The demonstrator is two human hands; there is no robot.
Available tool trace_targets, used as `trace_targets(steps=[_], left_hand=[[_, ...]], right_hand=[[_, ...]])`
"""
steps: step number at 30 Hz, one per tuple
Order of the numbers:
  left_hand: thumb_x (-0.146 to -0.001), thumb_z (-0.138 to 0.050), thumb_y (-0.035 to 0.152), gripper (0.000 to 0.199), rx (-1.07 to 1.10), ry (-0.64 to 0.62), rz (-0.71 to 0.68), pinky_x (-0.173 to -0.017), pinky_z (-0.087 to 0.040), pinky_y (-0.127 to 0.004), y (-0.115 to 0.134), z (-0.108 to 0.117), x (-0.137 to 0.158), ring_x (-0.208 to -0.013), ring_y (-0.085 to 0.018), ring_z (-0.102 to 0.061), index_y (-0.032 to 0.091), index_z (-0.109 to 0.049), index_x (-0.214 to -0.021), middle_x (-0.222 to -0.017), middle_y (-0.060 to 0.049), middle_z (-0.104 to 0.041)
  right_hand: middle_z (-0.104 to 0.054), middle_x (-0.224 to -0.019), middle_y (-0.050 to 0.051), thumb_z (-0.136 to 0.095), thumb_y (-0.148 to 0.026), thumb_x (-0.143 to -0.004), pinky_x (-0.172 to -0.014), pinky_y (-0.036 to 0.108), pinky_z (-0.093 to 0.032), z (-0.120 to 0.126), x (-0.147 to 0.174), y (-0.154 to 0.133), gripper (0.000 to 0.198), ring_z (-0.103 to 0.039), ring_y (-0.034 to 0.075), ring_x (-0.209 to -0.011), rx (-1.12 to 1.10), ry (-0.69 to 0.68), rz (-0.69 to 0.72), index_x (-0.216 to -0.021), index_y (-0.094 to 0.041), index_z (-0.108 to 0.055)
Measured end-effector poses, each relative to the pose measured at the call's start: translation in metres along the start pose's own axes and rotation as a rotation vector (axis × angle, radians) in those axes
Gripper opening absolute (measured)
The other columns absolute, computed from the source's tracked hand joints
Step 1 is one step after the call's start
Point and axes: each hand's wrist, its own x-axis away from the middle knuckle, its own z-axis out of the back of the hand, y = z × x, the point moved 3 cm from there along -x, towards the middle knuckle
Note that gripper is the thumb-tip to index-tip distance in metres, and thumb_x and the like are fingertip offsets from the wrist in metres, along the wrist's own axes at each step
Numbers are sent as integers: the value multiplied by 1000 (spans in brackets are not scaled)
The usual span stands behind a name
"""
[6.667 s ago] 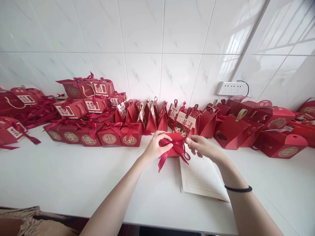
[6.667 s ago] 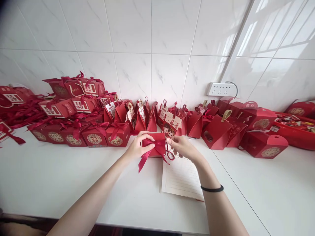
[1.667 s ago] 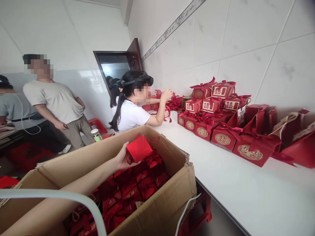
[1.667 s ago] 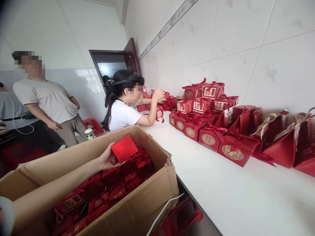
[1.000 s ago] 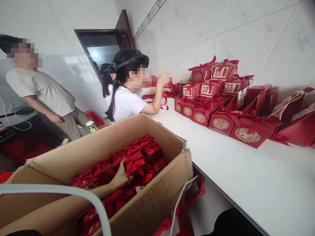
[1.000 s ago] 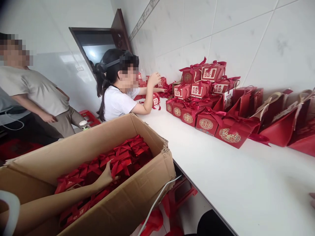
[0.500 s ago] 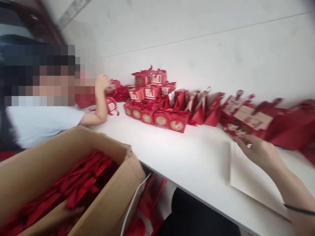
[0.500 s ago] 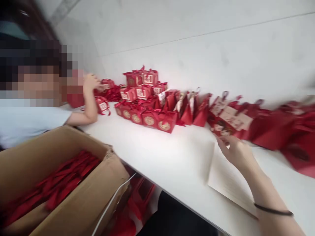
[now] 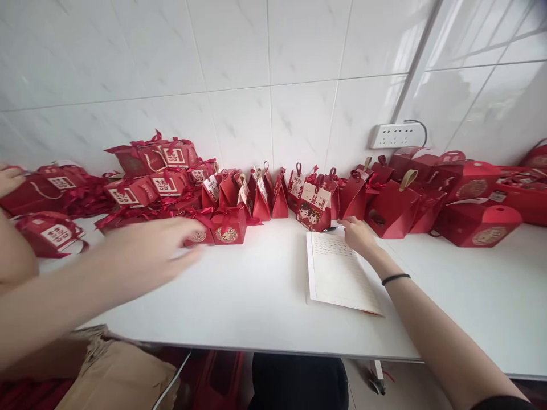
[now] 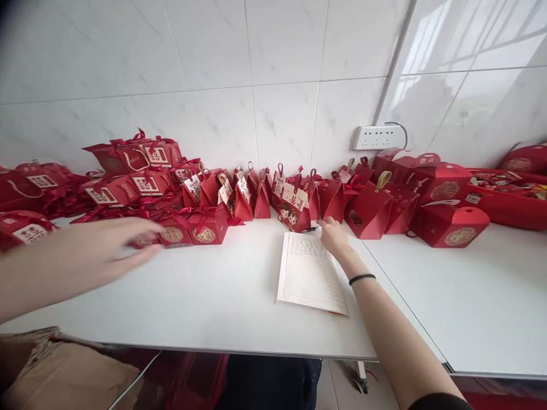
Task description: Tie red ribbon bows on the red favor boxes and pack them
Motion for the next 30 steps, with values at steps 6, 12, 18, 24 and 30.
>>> trace_targets(steps=[6, 12, 18, 24, 30], left_hand=[[-83, -36, 12, 33, 127, 25, -631, -92, -44, -35, 156, -91, -97, -105, -22, -56, 14, -60, -107, -110, -10, -61], [-89, -34, 21, 41, 497, -69, -654, -110, -29, -36, 194, -170, -118, -132, -19, -35, 17, -47, -128, -141, -5, -43], [-87, -38, 52, 61, 441, -277, -590, -115, -12, -45, 157, -181, -93, -141, -23, -13, 20, -33, -139, -151, -3, -24], [-70, -48, 72, 91, 437, -437, -498, -114, -6, -48, 124, -179, -80, -142, -29, -2, 20, -25, -142, -154, -7, -12], [-68, -42, 77, 101, 432, -530, -457, -113, -2, -50, 126, -177, -79, -141, -29, 9, 20, -11, -146, -154, -6, 2]], right_hand=[[-58, -115, 12, -39, 6, -79, -88, 28, -40, -12, -6, -7, 48, -51, 23, -108, 21, -13, 116, -119, -11, -58], [-59, -102, 12, -41, 1, -83, -73, 28, -41, -11, -6, -5, 32, -57, 23, -93, 81, -33, 144, -101, -13, -64], [-59, -100, 14, -37, -9, -91, -76, 34, -41, 12, 2, -15, 25, -56, 26, -92, -38, 101, 166, -110, -12, -53], [-61, -77, 1, -47, -27, -86, -62, 32, -49, 34, 34, -47, 42, -58, 17, -61, -1240, 245, 129, -127, -23, -40], [-67, -92, 7, -65, -29, -74, -77, 32, -51, -6, 51, -88, 32, -64, 19, -85, -1831, -429, -33, -102, -17, -58]])
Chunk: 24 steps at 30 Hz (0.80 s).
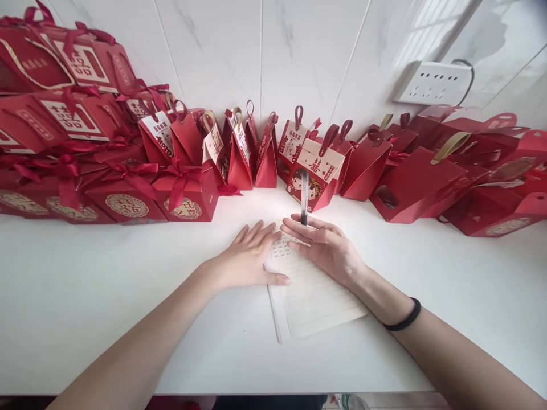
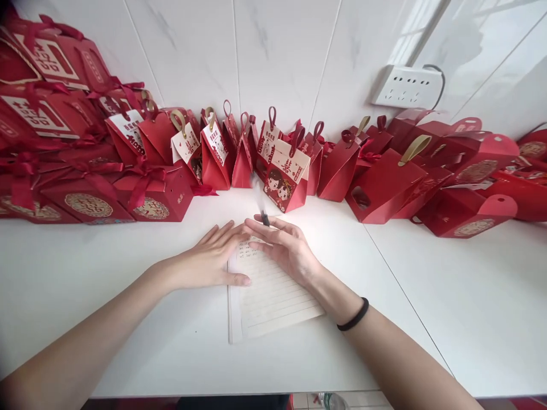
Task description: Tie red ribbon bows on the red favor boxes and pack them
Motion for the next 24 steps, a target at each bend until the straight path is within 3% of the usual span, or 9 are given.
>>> trace_targets(steps=[2, 4, 6, 8, 12, 15, 19, 24], left_hand=[[-69, -41, 77, 101, 5, -10, 6, -113, 0, -50, 1, 0, 0, -141, -29, 10, 20, -10, -146, -154, -6, 2], [-68, -42, 77, 101, 7, -4, 11, -113, 1, -51, 0, -1, 0, -141, -29, 9, 19, -13, -146, -154, -7, 1], [-68, -44, 75, 99, 8, 7, 15, -112, 1, -51, -1, -2, -1, -141, -30, 9, 18, -16, -145, -154, -7, 0], [-68, -47, 73, 97, 15, 26, 11, -112, 0, -51, -2, -4, -2, -141, -30, 7, 18, -20, -144, -154, -8, -2], [-67, -48, 73, 93, 44, 93, -29, -111, -3, -53, -3, -7, -4, -141, -32, 1, 19, -27, -141, -154, -9, -9], [-67, -47, 73, 94, 53, 97, -30, -112, -3, -52, -4, -8, -5, -141, -32, 0, 19, -28, -141, -154, -9, -9], [-66, -47, 73, 94, 63, 100, -31, -112, -2, -52, -1, -6, -5, -141, -33, 1, 20, -28, -140, -154, -7, -9], [-67, -50, 71, 93, 64, 66, -9, -112, 1, -51, -1, -6, -4, -141, -31, 5, 19, -26, -141, -154, -7, -5]], right_hand=[[-67, -87, 7, -71, -31, -72, -75, 30, -51, 1, -2, 9, 31, -64, 19, -83, 32, 34, -27, -96, -15, -58], [-65, -69, 4, -72, -38, -73, -60, 24, -50, 4, -3, 12, 33, -62, 15, -64, 160, 110, 11, -91, -14, -57], [-56, -52, -3, -66, -48, -77, -42, 18, -38, 5, -2, 11, 37, -48, 9, -43, 311, 192, 68, -90, -15, -56], [-45, -45, -7, -61, -53, -78, -35, 18, -27, 6, -2, 10, 39, -34, 7, -36, 447, 269, 96, -86, -16, -53], [-44, -49, -5, -61, -48, -75, -41, 20, -29, 4, -1, 6, 36, -37, 8, -42, 785, 411, 74, -64, -18, -46], [-40, -48, -5, -57, -37, -72, -44, 20, -29, 2, 0, 4, 32, -36, 8, -46, 998, 434, 84, -53, -18, -40], [-31, -46, -7, -53, -31, -70, -44, 19, -26, 2, 1, 5, 30, -29, 7, -46, 1081, 413, 79, -52, -19, -32], [-32, -47, -7, -54, -34, -69, -44, 18, -26, 2, 1, 8, 31, -30, 8, -47, 1074, 392, 55, -52, -19, -33]])
